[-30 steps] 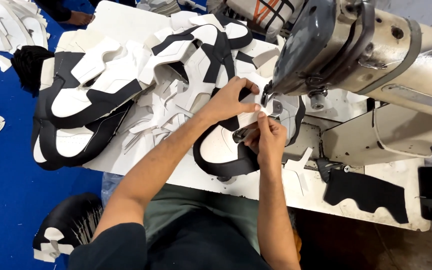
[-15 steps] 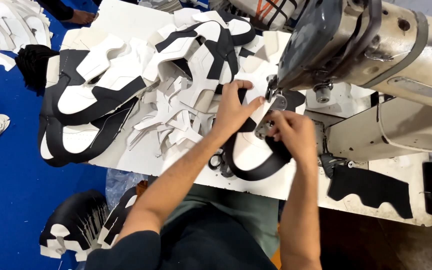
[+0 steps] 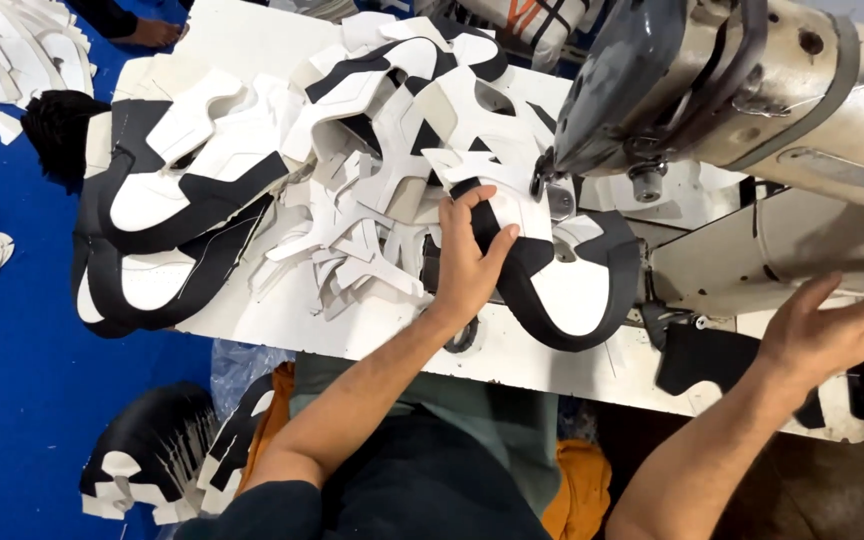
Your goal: The person aligns black and white shoe parts and sews them using a sewing machine. They handle multiple parts, aligning edges and feeding them through the machine, then inspect the stitched pieces.
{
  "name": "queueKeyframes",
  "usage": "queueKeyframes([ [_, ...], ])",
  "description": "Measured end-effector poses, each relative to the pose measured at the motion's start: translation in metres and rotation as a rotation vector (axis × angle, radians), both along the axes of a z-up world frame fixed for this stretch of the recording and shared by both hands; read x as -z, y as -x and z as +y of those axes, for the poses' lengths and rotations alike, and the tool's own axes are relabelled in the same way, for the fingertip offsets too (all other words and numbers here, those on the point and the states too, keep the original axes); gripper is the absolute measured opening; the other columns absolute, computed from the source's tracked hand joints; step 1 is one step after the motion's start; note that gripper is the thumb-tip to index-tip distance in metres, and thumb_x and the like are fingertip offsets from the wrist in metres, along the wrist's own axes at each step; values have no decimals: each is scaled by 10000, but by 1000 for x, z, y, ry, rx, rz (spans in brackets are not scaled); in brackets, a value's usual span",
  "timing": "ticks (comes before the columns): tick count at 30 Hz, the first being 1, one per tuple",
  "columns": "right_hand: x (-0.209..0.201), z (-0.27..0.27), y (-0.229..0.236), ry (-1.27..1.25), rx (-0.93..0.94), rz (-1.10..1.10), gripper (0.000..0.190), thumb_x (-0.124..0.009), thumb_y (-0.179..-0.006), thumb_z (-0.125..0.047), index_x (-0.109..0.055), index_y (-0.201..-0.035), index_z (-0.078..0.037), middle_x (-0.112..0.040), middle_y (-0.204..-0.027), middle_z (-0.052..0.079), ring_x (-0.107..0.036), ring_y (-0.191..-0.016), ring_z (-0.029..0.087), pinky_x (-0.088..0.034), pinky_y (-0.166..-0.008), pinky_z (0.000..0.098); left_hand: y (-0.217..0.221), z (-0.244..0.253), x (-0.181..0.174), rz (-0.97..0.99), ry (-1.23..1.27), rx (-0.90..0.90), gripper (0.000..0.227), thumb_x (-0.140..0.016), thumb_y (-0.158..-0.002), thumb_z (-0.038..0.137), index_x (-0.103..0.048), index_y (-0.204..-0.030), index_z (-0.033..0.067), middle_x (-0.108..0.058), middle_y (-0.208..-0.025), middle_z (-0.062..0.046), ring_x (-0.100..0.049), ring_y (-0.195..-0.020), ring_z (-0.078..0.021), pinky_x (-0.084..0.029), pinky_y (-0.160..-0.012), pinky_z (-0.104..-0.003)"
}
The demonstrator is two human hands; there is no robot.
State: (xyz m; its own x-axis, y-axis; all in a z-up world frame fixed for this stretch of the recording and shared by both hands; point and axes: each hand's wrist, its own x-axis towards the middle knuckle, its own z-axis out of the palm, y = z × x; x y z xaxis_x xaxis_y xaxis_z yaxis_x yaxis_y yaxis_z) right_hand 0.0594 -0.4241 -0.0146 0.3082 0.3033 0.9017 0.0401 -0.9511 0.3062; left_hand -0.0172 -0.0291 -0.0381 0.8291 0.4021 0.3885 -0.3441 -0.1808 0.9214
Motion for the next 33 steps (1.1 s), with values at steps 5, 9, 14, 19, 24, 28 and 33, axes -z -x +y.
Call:
queueKeyframes([
  [5, 31, -16, -5, -504, -256, 349, 712, -585, -1046, -13, -196, -1642, -12, -360, -1595, 232, -516, -1437, 361, -595, -982, 367, 0, -3, 0, -9, -15, -21, 509, -734, -964, 127, -479, -1393, 25, -440, -1314, -157, -484, -1225, -301, -403, -1101, -390],
  [9, -6, 41, 12, -475, -373, 264, 617, -607, -1077, 120, -323, -1607, -17, -290, -1605, 226, -513, -1466, 398, -638, -967, 397, 2, -4, -2, 1, 37, -10, 511, -736, -965, 145, -485, -1396, 35, -440, -1309, -147, -494, -1209, -285, -422, -1072, -377],
  [14, 20, 33, 11, -448, -309, 253, 685, -597, -959, 183, -342, -1570, 6, -234, -1637, 162, -434, -1528, 382, -590, -1099, 411, 2, -2, 0, 16, 43, -8, 510, -743, -964, 156, -497, -1395, 37, -441, -1296, -143, -500, -1181, -270, -438, -1047, -367],
  [19, 41, 25, 2, -521, -329, 223, 676, -606, -993, 175, -366, -1600, 3, -229, -1690, 128, -436, -1581, 357, -606, -1141, 368, 3, -1, 0, 0, 30, 17, 509, -732, -985, 175, -489, -1410, 38, -439, -1308, -136, -501, -1182, -252, -445, -1044, -357],
  [24, 31, 19, 3, -571, -371, 284, 623, -591, -988, 154, -377, -1559, 28, -246, -1663, 167, -506, -1539, 360, -634, -993, 312, 14, 8, -20, 104, 9, 46, 519, -718, -968, 221, -502, -1404, 41, -458, -1222, -125, -494, -957, -228, -470, -852, -357],
  [28, 26, 23, 14, -556, -312, 332, 640, -565, -956, 190, -414, -1552, 10, -299, -1642, 141, -543, -1509, 328, -634, -894, 301, 13, 33, -15, 198, -1, 46, 508, -683, -957, 260, -511, -1387, 53, -471, -1193, -97, -483, -792, -195, -480, -700, -350],
  [33, 28, 35, 17, -608, -417, 334, 679, -551, -906, 230, -394, -1541, 46, -286, -1634, 152, -548, -1456, 325, -632, -869, 284, -23, 74, -20, -220, -286, -141, 365, -587, -1111, 284, -532, -1368, 31, -544, -1227, -130, -565, -1120, -240, -506, -968, -414],
])
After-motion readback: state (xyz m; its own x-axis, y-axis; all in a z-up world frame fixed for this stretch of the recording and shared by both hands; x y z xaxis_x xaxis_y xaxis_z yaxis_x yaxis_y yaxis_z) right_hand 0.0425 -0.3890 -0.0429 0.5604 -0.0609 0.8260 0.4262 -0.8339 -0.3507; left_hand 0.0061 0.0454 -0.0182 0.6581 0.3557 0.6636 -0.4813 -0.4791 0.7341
